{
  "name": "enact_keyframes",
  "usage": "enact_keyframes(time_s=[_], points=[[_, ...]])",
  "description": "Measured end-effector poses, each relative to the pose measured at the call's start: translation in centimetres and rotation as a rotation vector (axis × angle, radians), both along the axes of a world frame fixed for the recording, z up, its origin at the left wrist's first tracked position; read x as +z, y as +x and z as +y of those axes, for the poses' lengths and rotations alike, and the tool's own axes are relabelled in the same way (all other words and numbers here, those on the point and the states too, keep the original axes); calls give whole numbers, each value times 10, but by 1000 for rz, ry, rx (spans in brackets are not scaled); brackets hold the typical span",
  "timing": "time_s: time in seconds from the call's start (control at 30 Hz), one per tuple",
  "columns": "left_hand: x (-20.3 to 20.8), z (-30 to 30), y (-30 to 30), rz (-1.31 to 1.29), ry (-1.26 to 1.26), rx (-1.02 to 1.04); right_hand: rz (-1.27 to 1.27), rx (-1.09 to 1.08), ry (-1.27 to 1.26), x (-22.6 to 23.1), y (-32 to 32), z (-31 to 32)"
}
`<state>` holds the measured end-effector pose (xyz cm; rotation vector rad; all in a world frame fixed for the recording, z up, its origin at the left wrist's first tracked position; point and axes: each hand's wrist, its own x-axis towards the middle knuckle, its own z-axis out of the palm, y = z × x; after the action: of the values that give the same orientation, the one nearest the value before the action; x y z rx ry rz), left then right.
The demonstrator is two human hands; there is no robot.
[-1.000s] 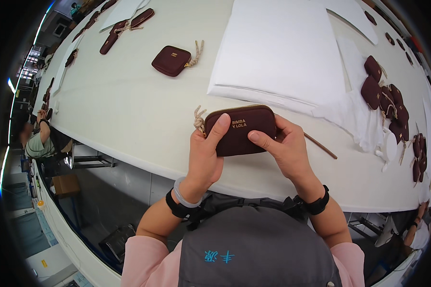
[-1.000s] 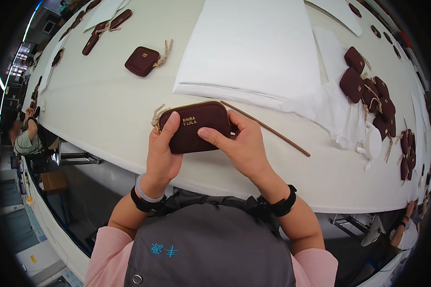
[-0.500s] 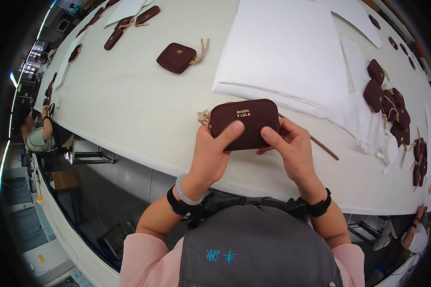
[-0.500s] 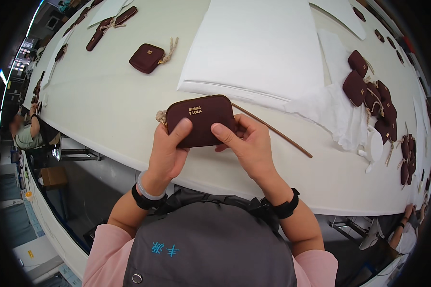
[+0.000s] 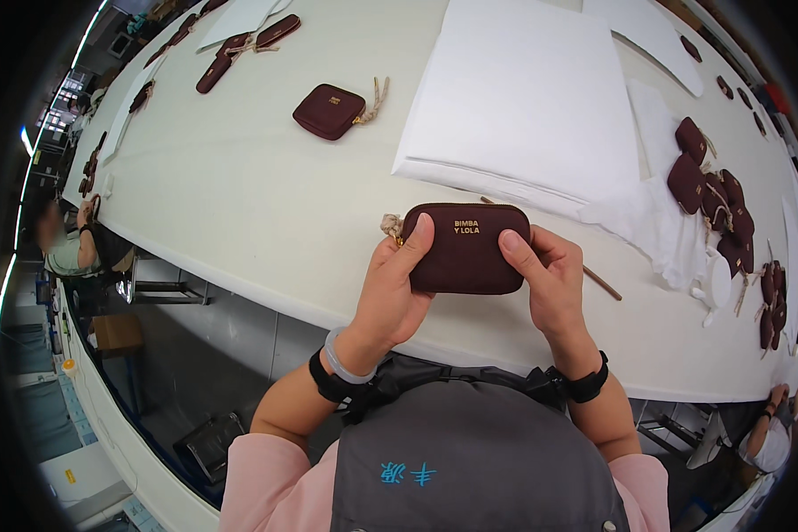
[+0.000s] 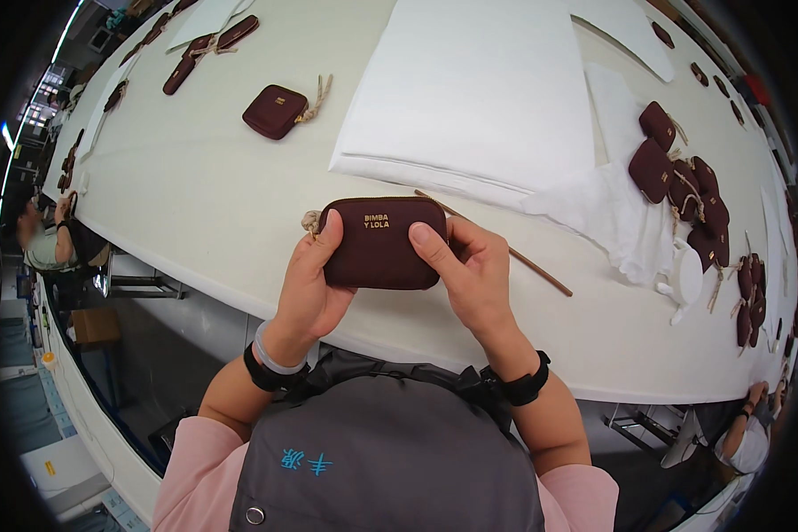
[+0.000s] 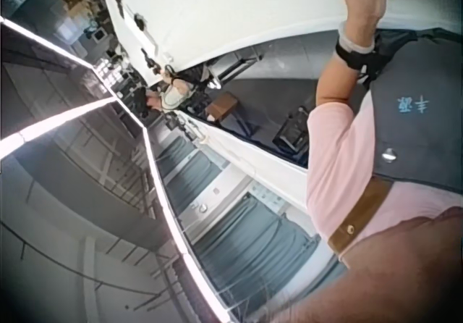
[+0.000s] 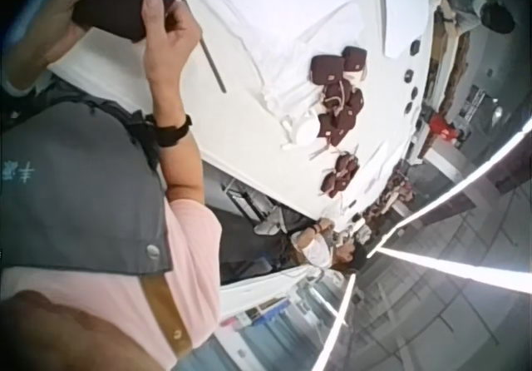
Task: The person repeatedly stuffs white tissue paper into small maroon pouches, using a thin wooden stick to push the paper inside and adjust the fit. The person handles the pouches one at a time, zips them closed, and places them on the table among other similar pouches.
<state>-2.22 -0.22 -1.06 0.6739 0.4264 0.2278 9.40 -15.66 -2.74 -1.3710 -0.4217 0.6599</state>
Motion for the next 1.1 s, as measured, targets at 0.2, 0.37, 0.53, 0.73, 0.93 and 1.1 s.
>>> enact_keyframes(time_s=[0.2, 0.37, 0.53, 0.73, 0.93, 1.1], points=[[-3, -2, 2, 1, 43, 30, 264, 29, 108, 16, 0, -1], [-9, -1, -3, 21, 147, 19, -62, -32, -31, 4, -6, 1], [-12, -13, 4, 34, 242, 113, -41, -52, 83, 2, -7, -16], [0, -18, 13, 240, 157, -225, 276, 112, 8, 7, 5, -48], [-24, 90, 27, 306, 887, -113, 178, -411, 72, 10, 54, -131], [-53, 210, 47, 295, 1467, 320, 218, -912, 315, 18, 70, -122]])
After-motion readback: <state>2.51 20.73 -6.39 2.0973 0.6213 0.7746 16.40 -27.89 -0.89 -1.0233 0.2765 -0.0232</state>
